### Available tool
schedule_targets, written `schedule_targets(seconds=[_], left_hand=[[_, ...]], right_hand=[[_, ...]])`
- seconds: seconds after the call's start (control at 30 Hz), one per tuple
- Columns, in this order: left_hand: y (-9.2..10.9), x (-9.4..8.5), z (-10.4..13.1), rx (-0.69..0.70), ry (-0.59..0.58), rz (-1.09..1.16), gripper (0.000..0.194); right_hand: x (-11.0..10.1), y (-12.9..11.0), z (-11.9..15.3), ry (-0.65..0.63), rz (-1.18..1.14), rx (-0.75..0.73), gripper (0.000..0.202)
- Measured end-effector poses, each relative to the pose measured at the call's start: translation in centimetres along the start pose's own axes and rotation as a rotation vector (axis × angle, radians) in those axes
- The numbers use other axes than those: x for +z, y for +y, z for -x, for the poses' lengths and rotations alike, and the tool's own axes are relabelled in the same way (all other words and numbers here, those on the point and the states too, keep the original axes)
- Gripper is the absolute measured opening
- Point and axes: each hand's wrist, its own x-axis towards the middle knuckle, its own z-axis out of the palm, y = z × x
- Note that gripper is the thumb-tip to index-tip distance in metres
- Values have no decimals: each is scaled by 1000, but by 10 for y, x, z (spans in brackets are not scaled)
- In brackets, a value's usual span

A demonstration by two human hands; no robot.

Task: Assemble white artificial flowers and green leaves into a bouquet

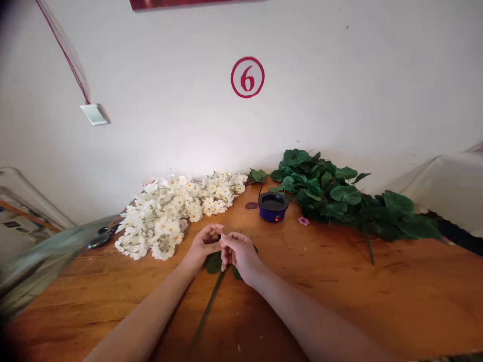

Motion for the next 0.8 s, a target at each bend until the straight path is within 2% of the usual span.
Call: schedule_targets(seconds=[0.27, 0.43, 0.5, 0.6, 0.8], left_hand=[[4, -2, 3, 19, 70, -10, 44], [9, -5, 5, -18, 220, -78, 36], [10, -7, 5, -8, 265, -85, 34], [11, -10, 4, 82, 350, -172, 30], [17, -17, 5, 204, 512, -391, 21]], right_hand=[[3, -7, -1, 93, -5, -122, 37], [-14, -26, -12, 274, -145, -204, 38], [-25, -31, -19, 354, -193, -196, 37], [-40, -34, -28, 451, -226, -150, 35], [-56, -27, -35, 608, -153, -69, 47]])
